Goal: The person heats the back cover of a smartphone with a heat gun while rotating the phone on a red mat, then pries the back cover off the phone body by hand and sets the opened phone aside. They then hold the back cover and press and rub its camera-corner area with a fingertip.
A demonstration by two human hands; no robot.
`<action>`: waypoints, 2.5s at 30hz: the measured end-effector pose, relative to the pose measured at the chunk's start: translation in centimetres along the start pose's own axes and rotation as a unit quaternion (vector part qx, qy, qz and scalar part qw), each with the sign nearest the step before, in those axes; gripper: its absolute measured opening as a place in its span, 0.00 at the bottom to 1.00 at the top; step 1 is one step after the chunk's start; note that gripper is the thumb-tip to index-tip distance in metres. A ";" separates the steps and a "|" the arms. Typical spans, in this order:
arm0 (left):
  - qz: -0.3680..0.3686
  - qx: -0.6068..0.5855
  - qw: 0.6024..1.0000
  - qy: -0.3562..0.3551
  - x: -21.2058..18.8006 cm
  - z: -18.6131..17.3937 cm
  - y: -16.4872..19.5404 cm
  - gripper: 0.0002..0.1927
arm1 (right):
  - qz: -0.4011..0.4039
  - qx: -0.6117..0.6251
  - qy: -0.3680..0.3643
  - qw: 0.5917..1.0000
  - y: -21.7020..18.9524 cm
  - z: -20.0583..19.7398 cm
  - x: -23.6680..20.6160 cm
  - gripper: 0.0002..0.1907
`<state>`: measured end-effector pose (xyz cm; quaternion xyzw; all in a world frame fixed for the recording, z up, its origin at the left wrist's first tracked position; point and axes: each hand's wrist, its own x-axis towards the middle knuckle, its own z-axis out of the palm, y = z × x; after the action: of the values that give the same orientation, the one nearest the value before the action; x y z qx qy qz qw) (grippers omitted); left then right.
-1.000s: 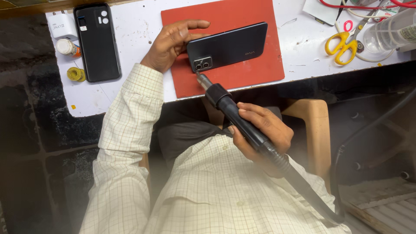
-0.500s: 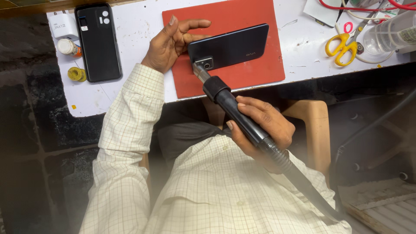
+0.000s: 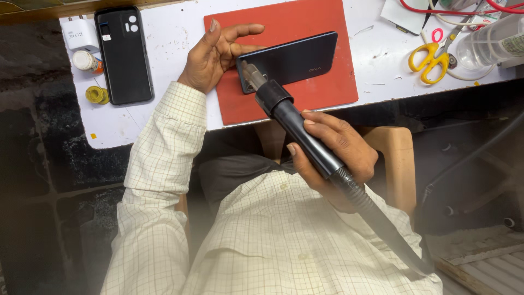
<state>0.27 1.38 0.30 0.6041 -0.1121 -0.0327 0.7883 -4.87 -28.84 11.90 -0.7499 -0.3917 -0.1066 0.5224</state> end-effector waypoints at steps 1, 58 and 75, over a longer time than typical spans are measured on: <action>0.000 0.000 1.000 0.000 0.0 0.0 0.0 0.48 | 0.004 -0.006 0.001 1.000 0.0 -0.1 0.0 0.18; 0.011 0.022 1.000 0.008 -0.2 0.1 0.3 0.40 | 0.026 -0.007 0.003 1.000 0.0 -0.5 -0.4 0.18; 0.005 0.108 0.994 -0.016 0.3 0.2 -0.1 0.36 | 0.045 -0.037 0.040 0.997 0.9 -2.1 -1.4 0.18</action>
<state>0.51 1.12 0.33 0.6844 -0.1307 -0.0266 0.7168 -4.69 -31.49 11.35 -0.7808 -0.3317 -0.1276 0.5138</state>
